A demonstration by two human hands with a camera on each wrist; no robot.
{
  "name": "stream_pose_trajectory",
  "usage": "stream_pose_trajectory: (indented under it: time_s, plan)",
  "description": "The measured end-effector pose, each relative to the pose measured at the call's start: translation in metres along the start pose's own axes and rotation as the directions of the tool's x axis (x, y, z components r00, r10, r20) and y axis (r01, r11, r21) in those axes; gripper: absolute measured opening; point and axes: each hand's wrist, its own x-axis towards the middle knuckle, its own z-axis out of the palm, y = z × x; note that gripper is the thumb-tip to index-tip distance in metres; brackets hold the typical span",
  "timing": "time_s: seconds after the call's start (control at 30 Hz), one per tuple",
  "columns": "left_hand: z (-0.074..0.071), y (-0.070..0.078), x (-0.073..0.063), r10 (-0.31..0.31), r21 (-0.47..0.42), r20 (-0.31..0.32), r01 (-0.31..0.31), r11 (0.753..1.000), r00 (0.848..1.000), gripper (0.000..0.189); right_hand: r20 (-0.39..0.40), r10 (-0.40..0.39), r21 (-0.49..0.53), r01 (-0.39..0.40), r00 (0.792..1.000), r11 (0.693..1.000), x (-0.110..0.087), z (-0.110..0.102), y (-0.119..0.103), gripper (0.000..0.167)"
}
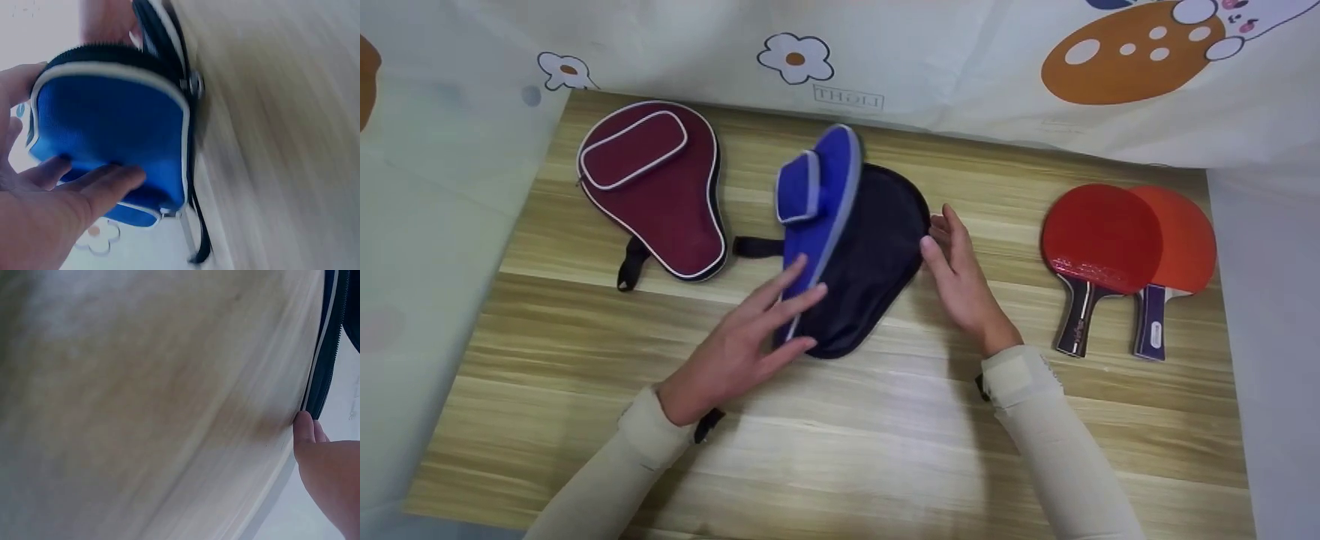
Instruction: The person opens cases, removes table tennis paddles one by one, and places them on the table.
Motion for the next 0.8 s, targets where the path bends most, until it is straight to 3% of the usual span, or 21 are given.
stream_pose_trajectory:
  time_s: [0.07, 0.17, 0.27, 0.37, 0.4, 0.63, 0.8]
  plan:
    - [0.009, 0.004, 0.003, 0.004, 0.033, 0.031, -0.005, 0.999, 1.000, 0.061, 0.002, 0.015, 0.013, -0.015, 1.000, 1.000, -0.001, 0.000, 0.000, 0.064]
    - [0.022, 0.010, 0.007, 0.014, 0.156, 0.086, -0.027, 0.987, 0.996, 0.062, 0.007, 0.029, -0.010, -0.029, 1.000, 1.000, -0.001, 0.000, -0.001, 0.063]
    - [0.032, 0.017, 0.010, 0.002, 0.330, 0.141, -0.048, 0.943, 0.990, 0.063, 0.012, 0.037, -0.023, -0.037, 0.999, 0.999, -0.001, 0.000, -0.002, 0.063]
    - [0.038, 0.022, 0.012, -0.031, 0.423, 0.168, -0.044, 0.905, 0.985, 0.062, 0.010, 0.033, -0.038, -0.032, 0.999, 0.999, -0.001, 0.002, -0.001, 0.064]
    - [0.039, 0.023, 0.012, -0.042, 0.436, 0.171, -0.038, 0.899, 0.984, 0.061, 0.009, 0.025, -0.047, -0.025, 1.000, 0.999, -0.001, 0.002, 0.000, 0.064]
    - [0.038, 0.024, 0.013, -0.143, 0.341, 0.214, 0.063, 0.938, 0.966, 0.061, 0.029, -0.037, -0.091, 0.040, 0.999, 0.995, -0.001, 0.006, 0.004, 0.068]
    - [0.037, 0.024, 0.013, -0.162, 0.337, 0.248, 0.072, 0.939, 0.955, 0.064, 0.029, -0.054, -0.172, 0.058, 0.998, 0.983, 0.000, 0.007, 0.004, 0.064]
